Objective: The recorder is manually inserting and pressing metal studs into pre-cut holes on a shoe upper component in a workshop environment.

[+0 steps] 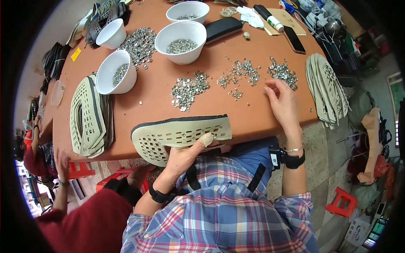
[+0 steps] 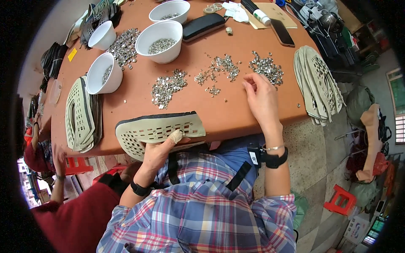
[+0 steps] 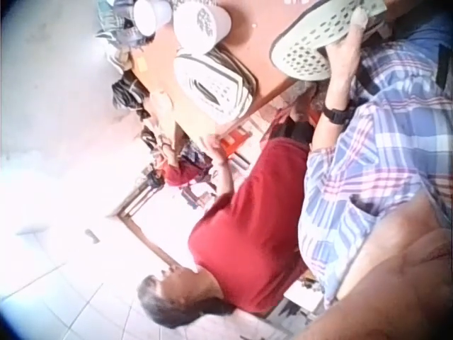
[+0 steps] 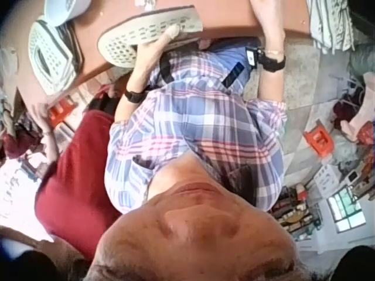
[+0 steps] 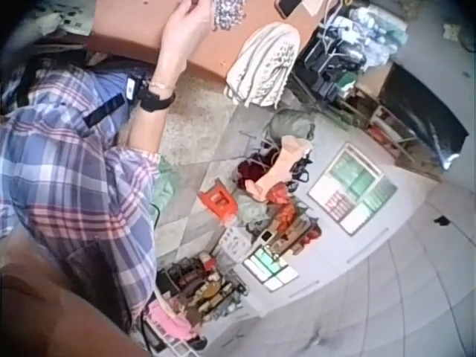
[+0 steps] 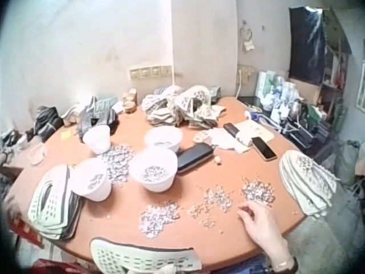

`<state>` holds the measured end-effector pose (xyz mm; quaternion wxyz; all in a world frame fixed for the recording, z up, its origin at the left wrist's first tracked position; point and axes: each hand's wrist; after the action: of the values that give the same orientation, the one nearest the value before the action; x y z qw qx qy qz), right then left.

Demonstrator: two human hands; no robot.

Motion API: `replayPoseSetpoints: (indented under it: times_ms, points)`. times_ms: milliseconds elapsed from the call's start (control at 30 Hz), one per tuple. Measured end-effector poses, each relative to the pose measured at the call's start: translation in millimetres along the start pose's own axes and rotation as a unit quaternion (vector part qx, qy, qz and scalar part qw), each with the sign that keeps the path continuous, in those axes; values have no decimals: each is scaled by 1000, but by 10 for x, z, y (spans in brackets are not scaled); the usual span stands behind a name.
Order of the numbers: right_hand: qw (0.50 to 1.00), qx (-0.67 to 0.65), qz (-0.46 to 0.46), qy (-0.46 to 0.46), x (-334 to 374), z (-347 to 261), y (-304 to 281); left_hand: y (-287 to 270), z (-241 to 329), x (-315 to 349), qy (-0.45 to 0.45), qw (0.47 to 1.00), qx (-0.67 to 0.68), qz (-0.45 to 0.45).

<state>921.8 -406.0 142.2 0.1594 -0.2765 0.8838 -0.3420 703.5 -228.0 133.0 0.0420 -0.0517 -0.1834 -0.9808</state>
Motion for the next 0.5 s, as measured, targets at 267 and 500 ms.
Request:
replayPoseSetpoints:
  times_ms: [267,500]
  points:
    - [995,77,-6,-65,-245,-47,112,32,1,-141,3,999,31,-28]
    - [999,37,-30,-23,-28,94,-23,8,-27,-254,20,999,15,-21]
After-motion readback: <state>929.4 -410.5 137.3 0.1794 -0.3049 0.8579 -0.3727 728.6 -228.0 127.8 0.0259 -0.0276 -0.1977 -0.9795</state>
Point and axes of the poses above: each hand's wrist, its own x-axis away from the middle knuckle, its own y-axis out of the palm, z = x × y, and after that the axes turned 14 degrees about -z, right-handed
